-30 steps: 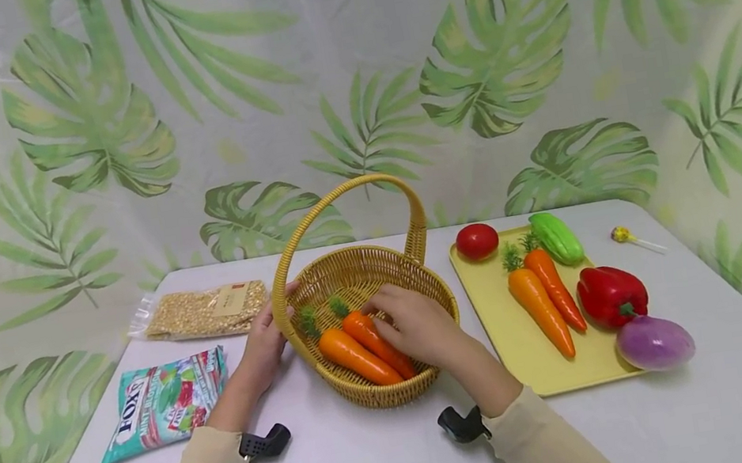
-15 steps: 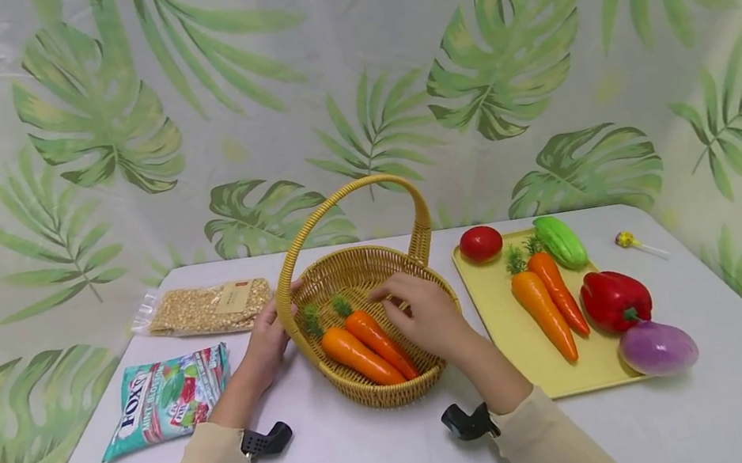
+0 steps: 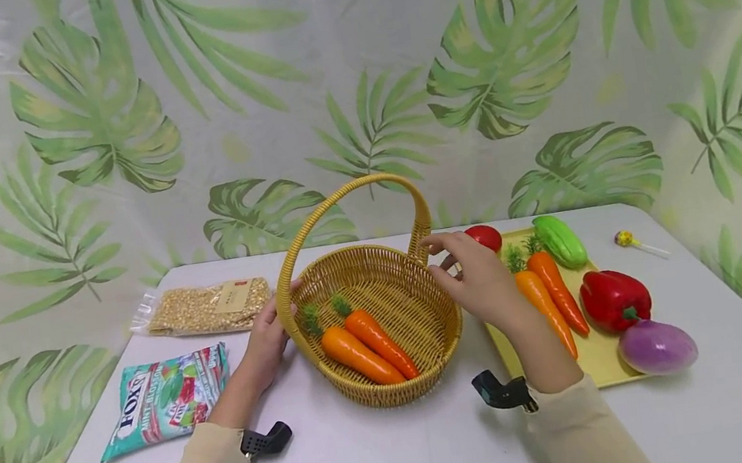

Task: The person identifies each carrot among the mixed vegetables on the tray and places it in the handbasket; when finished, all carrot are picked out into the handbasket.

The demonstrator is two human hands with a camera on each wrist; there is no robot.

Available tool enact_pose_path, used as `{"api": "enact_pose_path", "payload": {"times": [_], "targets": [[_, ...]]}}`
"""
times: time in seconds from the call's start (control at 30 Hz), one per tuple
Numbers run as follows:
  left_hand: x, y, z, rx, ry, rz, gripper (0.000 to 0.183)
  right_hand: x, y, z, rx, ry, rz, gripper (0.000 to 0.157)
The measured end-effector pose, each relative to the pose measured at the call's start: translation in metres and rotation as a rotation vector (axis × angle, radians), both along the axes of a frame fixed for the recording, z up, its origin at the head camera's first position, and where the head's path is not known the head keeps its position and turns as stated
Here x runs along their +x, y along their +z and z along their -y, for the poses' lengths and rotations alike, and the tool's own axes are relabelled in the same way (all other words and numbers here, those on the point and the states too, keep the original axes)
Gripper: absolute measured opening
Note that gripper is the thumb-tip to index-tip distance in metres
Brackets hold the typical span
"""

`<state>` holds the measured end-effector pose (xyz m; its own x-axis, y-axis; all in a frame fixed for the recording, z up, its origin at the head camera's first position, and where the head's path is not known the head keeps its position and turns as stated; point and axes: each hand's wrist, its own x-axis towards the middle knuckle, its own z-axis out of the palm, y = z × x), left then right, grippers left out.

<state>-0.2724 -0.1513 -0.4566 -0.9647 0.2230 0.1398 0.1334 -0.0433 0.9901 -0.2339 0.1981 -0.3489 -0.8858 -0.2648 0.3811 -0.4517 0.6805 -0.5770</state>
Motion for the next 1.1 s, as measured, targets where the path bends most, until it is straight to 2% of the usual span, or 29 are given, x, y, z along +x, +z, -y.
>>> {"api": "enact_pose_path", "payload": {"times": [0.33,0.7,1.1], "targets": [[-0.001,0.0,0.0,-0.008,0.003,-0.021,0.046,-0.004,0.008,-0.045,0.117,-0.09,0.18,0.053],[-0.001,-0.004,0.0,0.009,0.01,-0.001,0.045,-0.01,-0.003,-0.083,0.033,-0.169,0.325,0.056],[-0.001,-0.001,-0.001,0.004,0.018,-0.001,0.046,-0.01,-0.012,-0.112,0.122,-0.215,0.446,0.063]]}}
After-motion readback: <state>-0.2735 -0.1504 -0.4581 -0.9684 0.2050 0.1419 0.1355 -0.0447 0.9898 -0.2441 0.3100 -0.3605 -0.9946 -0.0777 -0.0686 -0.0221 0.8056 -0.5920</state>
